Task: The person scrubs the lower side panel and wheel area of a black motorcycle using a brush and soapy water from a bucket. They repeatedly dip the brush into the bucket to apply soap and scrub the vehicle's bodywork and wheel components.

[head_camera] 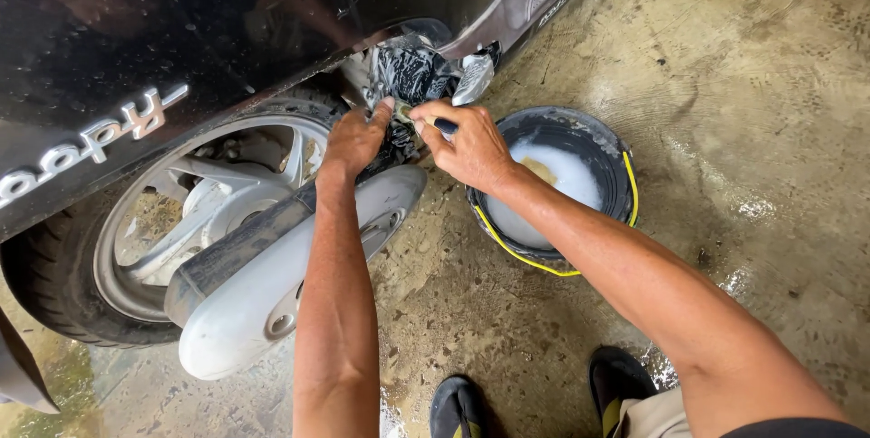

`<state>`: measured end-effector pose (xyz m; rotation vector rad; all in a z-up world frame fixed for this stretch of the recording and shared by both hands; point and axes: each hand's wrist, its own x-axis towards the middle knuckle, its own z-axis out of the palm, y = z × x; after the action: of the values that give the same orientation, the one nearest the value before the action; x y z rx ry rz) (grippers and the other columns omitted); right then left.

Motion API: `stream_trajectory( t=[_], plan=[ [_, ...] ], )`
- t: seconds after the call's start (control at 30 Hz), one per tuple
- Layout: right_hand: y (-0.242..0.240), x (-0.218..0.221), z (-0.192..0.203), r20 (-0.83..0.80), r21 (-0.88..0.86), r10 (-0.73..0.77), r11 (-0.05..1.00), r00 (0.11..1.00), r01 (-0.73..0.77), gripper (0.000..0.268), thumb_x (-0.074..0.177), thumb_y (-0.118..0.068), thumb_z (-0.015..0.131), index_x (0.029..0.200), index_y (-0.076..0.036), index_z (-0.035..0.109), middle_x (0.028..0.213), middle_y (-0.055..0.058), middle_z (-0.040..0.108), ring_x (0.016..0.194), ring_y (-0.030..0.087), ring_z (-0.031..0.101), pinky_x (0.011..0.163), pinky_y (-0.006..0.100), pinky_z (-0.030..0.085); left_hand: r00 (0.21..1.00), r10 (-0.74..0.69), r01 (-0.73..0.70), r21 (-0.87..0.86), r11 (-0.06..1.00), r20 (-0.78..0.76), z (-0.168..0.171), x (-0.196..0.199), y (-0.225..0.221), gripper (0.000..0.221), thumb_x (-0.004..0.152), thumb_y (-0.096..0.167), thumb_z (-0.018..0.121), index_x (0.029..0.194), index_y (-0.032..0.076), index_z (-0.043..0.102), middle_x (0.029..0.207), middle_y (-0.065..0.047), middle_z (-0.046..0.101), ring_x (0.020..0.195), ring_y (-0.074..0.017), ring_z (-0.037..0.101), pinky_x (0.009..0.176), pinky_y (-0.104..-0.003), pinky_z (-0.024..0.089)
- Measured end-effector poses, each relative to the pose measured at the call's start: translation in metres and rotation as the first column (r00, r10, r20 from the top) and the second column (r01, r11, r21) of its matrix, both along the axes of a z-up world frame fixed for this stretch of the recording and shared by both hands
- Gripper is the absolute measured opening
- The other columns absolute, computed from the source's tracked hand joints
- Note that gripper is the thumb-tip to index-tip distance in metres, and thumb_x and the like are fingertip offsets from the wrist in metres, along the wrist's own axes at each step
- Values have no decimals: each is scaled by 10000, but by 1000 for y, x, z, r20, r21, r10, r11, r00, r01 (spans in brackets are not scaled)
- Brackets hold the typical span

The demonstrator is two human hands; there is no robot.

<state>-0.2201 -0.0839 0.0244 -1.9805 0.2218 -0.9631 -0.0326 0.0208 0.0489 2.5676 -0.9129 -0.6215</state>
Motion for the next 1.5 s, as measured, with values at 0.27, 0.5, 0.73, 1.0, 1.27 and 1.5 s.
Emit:
stream_trajectory(
  t=[0.27, 0.5, 0.73, 1.0, 1.27, 1.5],
  plan=[
    [7, -12, 32, -34, -13, 77, 997, 996, -77, 180, 968, -24, 580, 1061, -76, 725, 879, 203, 742, 824, 363, 746, 763, 433, 612, 1000, -11, 11, 1, 1000, 29, 11, -12, 1, 992, 979, 796, 171, 1493, 19, 508, 1438, -311, 560, 1419, -463, 458, 1206, -568, 326],
    [2, -11, -12, -58, 10, -5, 1000, 998, 5, 118, 912, -17, 631, 904, -97, 718, 693, 148, 707, 654, 320, 722, 649, 393, 588, 999, -34, 30, 123, 992, 26, 0, -3, -1, 1122, 930, 869, 73, 1553, 11, 440, 1518, -285, 500, 1461, -449, 404, 1218, -566, 301],
    [2, -10, -25, -101, 189, 124, 976, 987, -103, 166, 900, -74, 660, 1021, -124, 762, 837, 208, 747, 838, 330, 747, 753, 428, 584, 995, -90, 88, 57, 995, 37, -10, 8, -3, 1095, 959, 851, 119, 1485, -22, 519, 1469, -298, 539, 1426, -493, 428, 1210, -585, 309],
    [-2, -12, -34, -180, 167, 352, 931, 919, -324, 174, 1008, -78, 606, 1127, -96, 732, 1018, 234, 736, 988, 419, 708, 930, 582, 565, 998, -64, 65, -23, 998, 18, -6, 1, 8, 1140, 946, 875, 73, 1499, -33, 483, 1479, -313, 511, 1433, -513, 404, 1207, -626, 301],
    [24, -3, -15, -119, 191, 326, 934, 938, -301, 183, 931, -59, 702, 1081, -141, 766, 923, 181, 745, 914, 319, 733, 798, 440, 585, 1000, 16, -19, 167, 986, 17, -4, 5, 3, 1281, 792, 985, 13, 1466, 28, 534, 1467, -249, 554, 1424, -431, 456, 1196, -560, 339],
    [24, -10, 0, -179, 138, 241, 966, 954, -218, 209, 997, -53, 614, 1147, -112, 745, 951, 216, 748, 865, 362, 721, 795, 465, 625, 998, 12, -22, 188, 982, 55, 5, -8, 6, 1261, 826, 967, 24, 1367, 2, 629, 1375, -275, 620, 1363, -448, 528, 1144, -552, 396]
  ],
)
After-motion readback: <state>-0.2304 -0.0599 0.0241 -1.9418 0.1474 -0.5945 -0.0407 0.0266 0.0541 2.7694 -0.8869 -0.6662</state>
